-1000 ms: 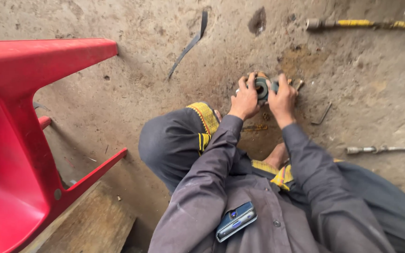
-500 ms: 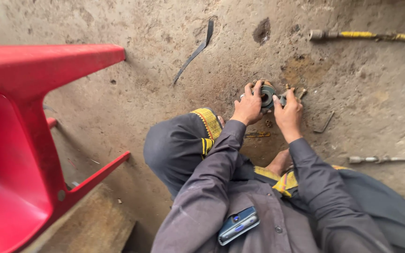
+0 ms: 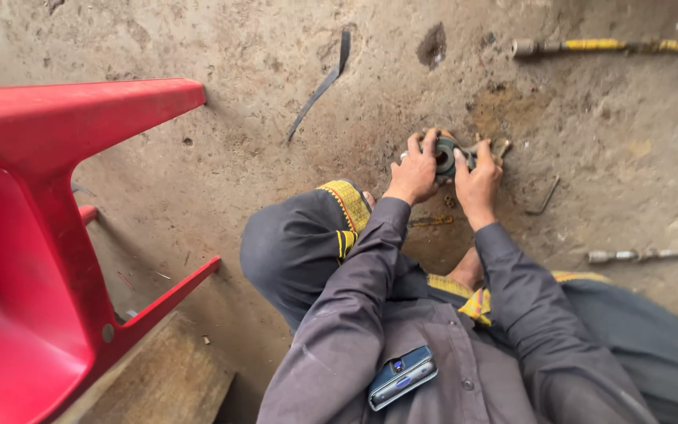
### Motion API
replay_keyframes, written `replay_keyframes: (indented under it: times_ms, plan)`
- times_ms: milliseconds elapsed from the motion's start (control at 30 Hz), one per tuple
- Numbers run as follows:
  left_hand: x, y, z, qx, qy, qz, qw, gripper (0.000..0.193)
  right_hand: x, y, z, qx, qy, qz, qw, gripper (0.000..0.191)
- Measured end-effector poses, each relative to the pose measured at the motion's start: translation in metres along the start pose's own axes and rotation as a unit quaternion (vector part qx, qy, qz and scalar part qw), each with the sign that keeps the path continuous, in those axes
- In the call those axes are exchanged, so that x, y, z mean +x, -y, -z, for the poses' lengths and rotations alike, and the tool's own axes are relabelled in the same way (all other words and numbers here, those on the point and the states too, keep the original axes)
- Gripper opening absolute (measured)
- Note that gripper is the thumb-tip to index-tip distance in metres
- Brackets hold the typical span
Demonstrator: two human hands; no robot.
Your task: The person sits on the ground and assembles a small mechanical part, pressing and fitting a dark ring-shaped component into a metal hub by hand, picking up small fittings and fasteners from the ground and fitting them around the hub.
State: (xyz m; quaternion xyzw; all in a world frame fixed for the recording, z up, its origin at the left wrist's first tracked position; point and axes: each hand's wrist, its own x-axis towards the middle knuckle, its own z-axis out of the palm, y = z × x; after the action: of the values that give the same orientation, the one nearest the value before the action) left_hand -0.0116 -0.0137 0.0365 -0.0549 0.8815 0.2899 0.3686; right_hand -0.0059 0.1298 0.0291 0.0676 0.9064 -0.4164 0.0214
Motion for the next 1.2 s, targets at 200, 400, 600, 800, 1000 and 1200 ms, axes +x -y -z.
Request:
replay_keyframes:
  times_ms: [200,400,600,800,1000,1200]
  plan:
    - [0.002,-0.001,0.004,0.002,-0.007,-0.004,1.000,0.114,0.008,-0.004,0.000,0.037,0.032,-0.052,0.997,0.029]
    - [0.001,0.000,0.005,-0.002,0.009,-0.002,1.000,0.113,-0.002,-0.004,0.001,0.007,0.010,-0.022,1.000,0.028]
    - [0.000,-0.003,0.006,0.009,0.016,0.004,1.000,0.114,-0.012,0.000,0.001,0.026,0.003,-0.061,0.998,0.028]
    - [0.003,-0.007,0.014,0.045,0.049,-0.019,0.998,0.114,-0.017,0.001,0.005,0.057,-0.054,-0.011,0.997,0.033]
    - [0.008,-0.009,0.020,0.060,0.060,-0.043,0.995,0.113,0.009,-0.009,0.008,0.035,0.005,-0.116,0.993,0.031]
    - [0.002,-0.010,0.023,0.102,0.063,-0.059,0.991,0.117,-0.009,-0.013,0.030,0.271,0.000,-0.296,0.916,0.017]
